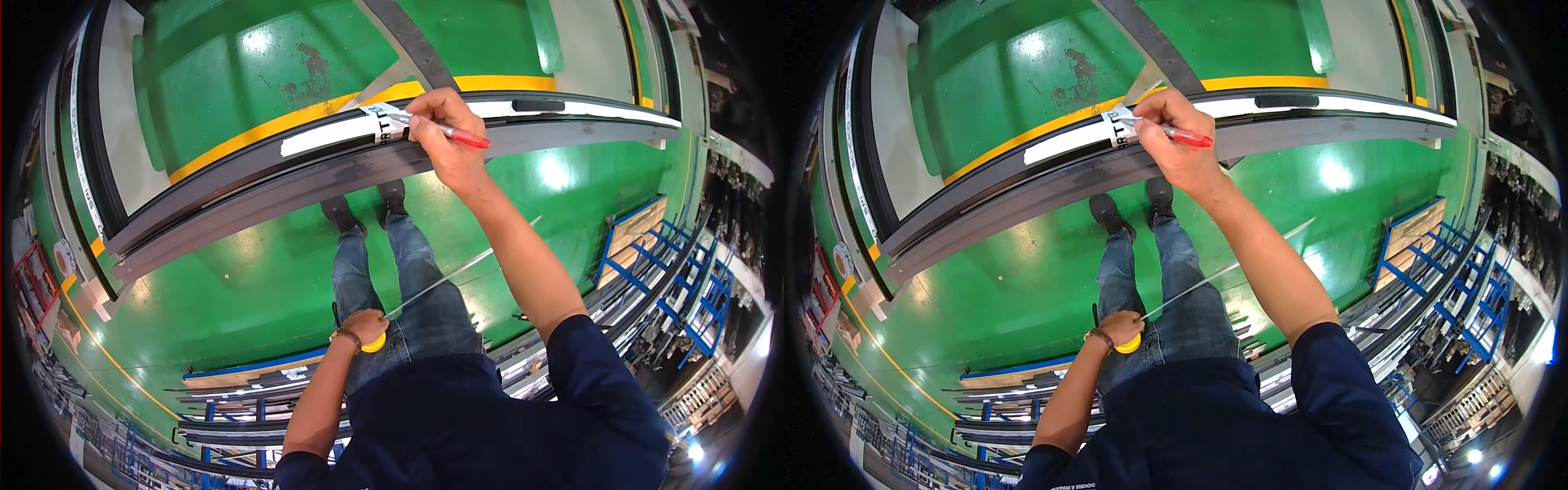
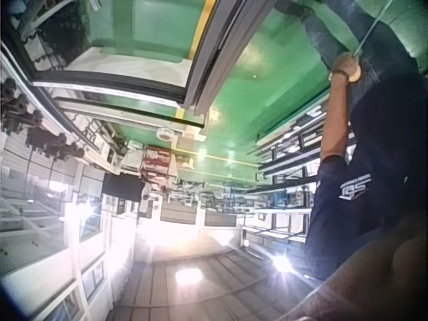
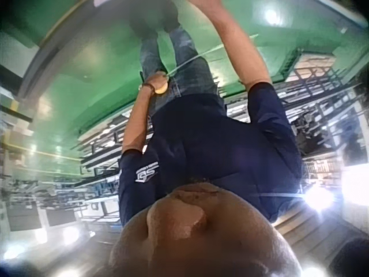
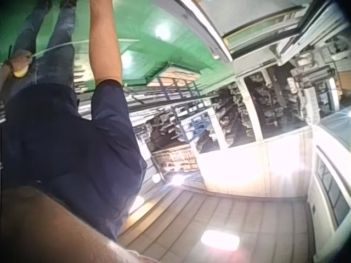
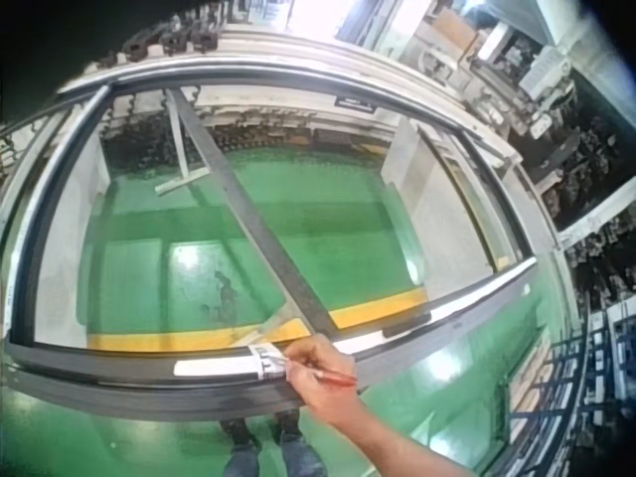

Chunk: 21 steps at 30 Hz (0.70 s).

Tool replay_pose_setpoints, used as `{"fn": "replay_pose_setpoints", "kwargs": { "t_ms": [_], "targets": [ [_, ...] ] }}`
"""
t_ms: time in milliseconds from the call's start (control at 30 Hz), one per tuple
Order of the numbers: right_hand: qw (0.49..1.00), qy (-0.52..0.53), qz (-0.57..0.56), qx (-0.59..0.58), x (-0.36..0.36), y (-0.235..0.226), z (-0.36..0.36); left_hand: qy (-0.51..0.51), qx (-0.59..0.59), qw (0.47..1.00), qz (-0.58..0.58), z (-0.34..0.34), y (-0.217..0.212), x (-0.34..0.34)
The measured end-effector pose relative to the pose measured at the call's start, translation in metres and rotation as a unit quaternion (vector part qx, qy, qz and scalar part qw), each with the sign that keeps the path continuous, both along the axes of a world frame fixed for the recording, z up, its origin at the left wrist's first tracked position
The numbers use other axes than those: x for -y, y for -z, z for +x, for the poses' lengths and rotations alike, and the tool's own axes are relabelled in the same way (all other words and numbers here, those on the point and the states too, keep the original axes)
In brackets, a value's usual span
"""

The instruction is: The recorder measures various parts of a large metal frame and individual metal components using a measuring tape and marks them with a red marker.

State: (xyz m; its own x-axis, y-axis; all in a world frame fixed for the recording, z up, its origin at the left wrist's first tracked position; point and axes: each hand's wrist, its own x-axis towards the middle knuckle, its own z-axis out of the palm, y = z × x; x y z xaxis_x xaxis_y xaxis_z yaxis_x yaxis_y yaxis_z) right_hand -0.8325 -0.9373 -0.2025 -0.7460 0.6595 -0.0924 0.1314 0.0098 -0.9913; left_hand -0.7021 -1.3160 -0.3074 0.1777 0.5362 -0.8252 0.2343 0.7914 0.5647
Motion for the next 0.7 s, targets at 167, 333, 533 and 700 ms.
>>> {"fn": "replay_pose_setpoints", "kwargs": {
  "t_ms": [167, 333, 533, 700],
  "targets": [
    [0.997, -0.054, 0.052, 0.029, 0.005, -0.007, 0.007, 0.001, -0.018, 1.0, -0.01, 0.002, 0.017, 0.015],
    [0.999, -0.022, 0.039, 0.03, 0.013, -0.007, 0.017, 0.021, -0.003, 1.0, -0.011, -0.001, 0.021, 0.012],
    [0.995, -0.063, 0.071, 0.036, 0.018, -0.01, 0.017, 0.009, -0.02, 1.0, -0.012, -0.003, 0.021, 0.01],
    [0.993, -0.056, 0.099, 0.039, 0.013, -0.007, 0.008, -0.018, -0.049, 0.998, -0.038, 0.0, 0.018, 0.008]
  ]
}}
